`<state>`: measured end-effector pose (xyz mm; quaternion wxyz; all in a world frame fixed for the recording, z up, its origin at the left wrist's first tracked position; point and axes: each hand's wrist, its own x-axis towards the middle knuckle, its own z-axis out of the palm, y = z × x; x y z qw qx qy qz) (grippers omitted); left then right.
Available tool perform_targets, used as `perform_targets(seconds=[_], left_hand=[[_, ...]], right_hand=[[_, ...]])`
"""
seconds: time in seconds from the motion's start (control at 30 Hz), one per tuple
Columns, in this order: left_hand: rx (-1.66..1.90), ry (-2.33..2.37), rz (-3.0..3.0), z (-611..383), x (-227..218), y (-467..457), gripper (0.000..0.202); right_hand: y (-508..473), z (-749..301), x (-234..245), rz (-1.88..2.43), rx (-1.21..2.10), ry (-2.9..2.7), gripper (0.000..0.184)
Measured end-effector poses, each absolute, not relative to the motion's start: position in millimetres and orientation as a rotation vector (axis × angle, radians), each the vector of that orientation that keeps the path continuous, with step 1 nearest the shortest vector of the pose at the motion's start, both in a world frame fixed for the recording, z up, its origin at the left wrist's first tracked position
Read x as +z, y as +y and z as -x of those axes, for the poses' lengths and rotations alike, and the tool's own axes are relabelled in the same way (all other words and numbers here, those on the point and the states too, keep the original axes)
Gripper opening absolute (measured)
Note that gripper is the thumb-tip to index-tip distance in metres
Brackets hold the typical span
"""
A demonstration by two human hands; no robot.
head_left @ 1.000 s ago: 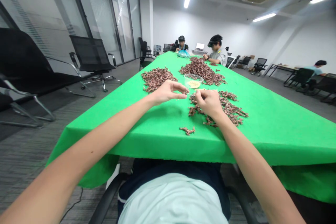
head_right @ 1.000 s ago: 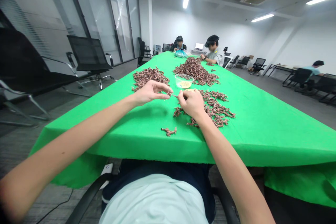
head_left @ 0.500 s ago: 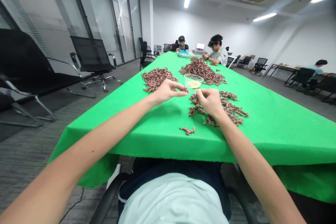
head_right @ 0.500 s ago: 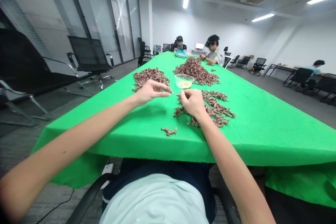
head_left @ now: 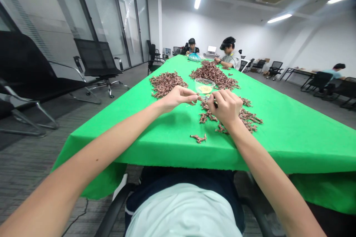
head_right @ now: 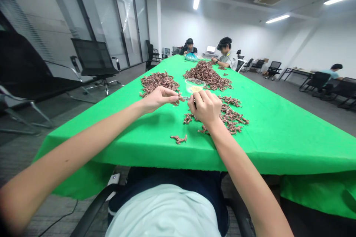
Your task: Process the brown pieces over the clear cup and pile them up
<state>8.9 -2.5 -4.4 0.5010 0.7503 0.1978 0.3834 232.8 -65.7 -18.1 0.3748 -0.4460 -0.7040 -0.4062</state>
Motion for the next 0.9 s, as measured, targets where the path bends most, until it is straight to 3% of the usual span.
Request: perform_targets(seconds=[0.9], left_hand=[[0.955, 0.501, -1.884, -9.6, -3.9, -5.8, 0.039]], right_hand=[[-67.1, -227.5, -17.0, 1.207, -0.868, -1.831, 0.035]])
